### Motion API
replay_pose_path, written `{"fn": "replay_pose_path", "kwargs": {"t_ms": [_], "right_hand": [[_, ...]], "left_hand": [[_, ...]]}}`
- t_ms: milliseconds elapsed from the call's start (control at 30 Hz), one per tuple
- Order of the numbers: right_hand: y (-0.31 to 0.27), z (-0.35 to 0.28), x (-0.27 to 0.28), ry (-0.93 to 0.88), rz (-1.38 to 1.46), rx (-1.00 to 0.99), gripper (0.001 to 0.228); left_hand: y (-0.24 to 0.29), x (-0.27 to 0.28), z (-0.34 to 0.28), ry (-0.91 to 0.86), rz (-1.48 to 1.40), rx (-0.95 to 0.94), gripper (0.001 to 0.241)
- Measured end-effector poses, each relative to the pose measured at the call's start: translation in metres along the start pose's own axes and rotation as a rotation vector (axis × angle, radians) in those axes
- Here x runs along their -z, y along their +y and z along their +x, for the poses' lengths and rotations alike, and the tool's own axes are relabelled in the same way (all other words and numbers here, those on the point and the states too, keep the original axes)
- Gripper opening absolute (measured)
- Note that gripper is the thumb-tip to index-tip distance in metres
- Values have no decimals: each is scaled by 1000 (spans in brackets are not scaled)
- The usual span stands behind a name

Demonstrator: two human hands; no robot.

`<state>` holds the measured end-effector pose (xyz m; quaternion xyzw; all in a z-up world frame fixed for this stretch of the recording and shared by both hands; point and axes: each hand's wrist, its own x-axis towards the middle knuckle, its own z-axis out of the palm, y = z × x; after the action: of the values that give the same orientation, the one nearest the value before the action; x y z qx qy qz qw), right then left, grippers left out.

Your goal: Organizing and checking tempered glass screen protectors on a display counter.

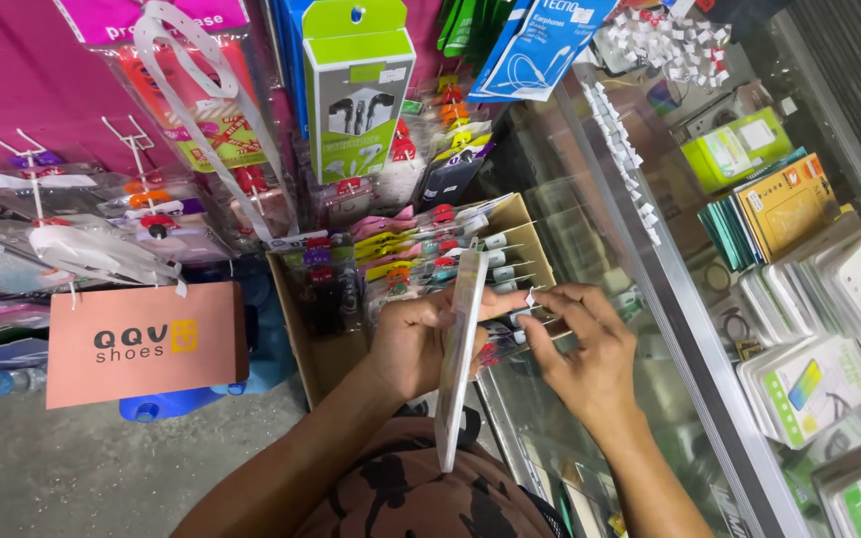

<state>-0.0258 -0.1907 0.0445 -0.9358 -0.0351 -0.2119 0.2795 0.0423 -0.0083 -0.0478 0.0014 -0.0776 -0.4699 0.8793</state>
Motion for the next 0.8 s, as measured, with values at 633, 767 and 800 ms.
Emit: {"fn": "replay_pose_path", "kwargs": {"t_ms": [633, 767, 800], "right_hand": [[220, 122, 80, -164, 231, -625, 16], [243, 144, 72, -295, 147, -754, 21], [247, 148, 71, -329, 139, -773, 21]], "left_hand": [[2, 28, -25, -56, 91, 17, 72], [3, 29, -31, 107, 141, 39, 71], [4, 29, -32, 128, 128, 45, 71]]}}
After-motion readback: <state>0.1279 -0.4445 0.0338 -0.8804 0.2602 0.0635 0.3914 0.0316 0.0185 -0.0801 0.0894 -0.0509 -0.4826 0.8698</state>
